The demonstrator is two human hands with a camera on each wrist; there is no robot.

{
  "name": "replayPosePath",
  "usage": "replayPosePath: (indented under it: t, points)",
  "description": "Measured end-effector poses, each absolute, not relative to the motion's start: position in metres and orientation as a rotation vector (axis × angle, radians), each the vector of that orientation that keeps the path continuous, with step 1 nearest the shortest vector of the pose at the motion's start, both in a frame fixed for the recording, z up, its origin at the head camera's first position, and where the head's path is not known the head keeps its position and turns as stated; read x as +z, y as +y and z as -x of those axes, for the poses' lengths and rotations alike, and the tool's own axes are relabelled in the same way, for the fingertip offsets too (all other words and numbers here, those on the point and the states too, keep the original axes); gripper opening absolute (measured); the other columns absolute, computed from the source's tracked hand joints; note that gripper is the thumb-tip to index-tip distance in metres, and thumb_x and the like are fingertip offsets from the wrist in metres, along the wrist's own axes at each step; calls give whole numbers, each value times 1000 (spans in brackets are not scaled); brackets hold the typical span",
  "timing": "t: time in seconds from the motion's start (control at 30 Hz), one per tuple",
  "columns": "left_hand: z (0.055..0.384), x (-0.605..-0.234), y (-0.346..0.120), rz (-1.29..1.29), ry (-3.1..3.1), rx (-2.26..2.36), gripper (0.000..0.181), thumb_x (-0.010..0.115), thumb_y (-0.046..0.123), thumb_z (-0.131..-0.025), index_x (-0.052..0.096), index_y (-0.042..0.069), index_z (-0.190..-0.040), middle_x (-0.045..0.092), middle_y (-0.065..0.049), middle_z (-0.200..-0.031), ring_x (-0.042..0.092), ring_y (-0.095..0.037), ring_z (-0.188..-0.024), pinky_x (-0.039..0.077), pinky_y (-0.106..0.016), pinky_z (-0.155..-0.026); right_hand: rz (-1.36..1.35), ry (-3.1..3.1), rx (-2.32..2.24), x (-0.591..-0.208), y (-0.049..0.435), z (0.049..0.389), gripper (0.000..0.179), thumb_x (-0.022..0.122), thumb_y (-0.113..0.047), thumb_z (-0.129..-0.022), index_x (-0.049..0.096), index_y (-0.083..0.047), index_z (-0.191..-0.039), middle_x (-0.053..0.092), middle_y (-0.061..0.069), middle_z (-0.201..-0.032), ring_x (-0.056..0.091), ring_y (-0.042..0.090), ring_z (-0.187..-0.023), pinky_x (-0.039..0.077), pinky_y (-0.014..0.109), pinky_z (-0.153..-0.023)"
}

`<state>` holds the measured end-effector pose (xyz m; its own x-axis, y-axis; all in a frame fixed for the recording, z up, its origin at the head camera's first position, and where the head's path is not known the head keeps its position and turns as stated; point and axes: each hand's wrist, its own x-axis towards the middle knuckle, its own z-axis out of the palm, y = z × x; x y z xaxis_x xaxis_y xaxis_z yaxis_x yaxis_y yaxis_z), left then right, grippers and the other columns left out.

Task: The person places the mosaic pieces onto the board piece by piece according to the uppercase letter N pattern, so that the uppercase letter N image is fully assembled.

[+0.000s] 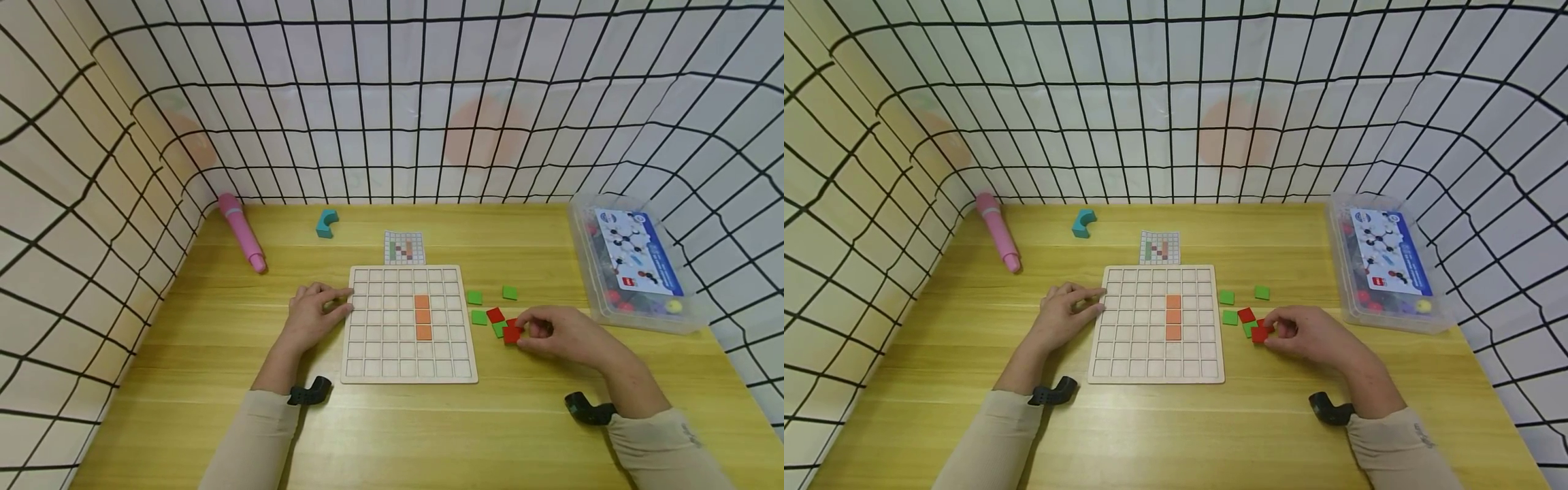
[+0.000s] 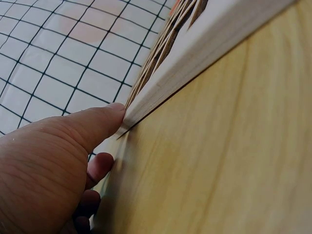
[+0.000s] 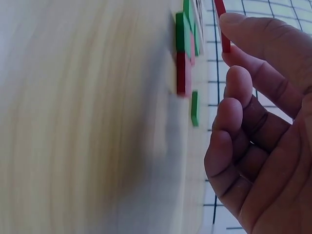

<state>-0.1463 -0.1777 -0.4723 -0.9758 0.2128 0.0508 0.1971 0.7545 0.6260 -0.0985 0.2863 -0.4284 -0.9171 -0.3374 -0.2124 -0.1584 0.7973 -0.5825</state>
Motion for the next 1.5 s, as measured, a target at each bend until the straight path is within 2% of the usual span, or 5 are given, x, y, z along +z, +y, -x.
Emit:
replayPosePath:
  t: [0.33, 0.83, 1.27, 1.5]
  points:
    - [146, -474, -179, -337, 2924, 1013, 36, 70, 39, -97, 71, 27, -131, 64, -5, -119, 45, -26, -104, 27, -44, -88, 513, 2650, -867, -431, 256, 107, 16, 81, -23, -88, 71, -17, -100, 52, -5, -76, 48, 8, -70, 40, 25, -64]
    - [145, -471, -177, -326, 2913, 1018, 37, 70, 40, -97, 71, 27, -131, 64, -5, -119, 44, -25, -102, 26, -42, -88, 617, 2591, -858, -431, 211, 113, 16, 81, -23, -88, 72, -18, -101, 54, -8, -73, 49, 8, -66, 41, 23, -62]
    - [146, -472, -176, -338, 2927, 1001, 37, 71, 38, -96, 71, 26, -132, 64, -6, -118, 45, -25, -102, 27, -44, -89, 719, 2594, -817, -428, 181, 110, 15, 81, -24, -88, 72, -19, -100, 54, -10, -74, 48, 5, -70, 42, 22, -65]
    - [146, -472, -176, -338, 2931, 1013, 38, 72, 38, -95, 71, 26, -131, 64, -5, -119, 44, -24, -100, 27, -44, -89, 701, 2528, -827, -434, 164, 107, 15, 80, -27, -88, 71, -21, -98, 56, -12, -71, 50, 4, -66, 43, 22, -64]
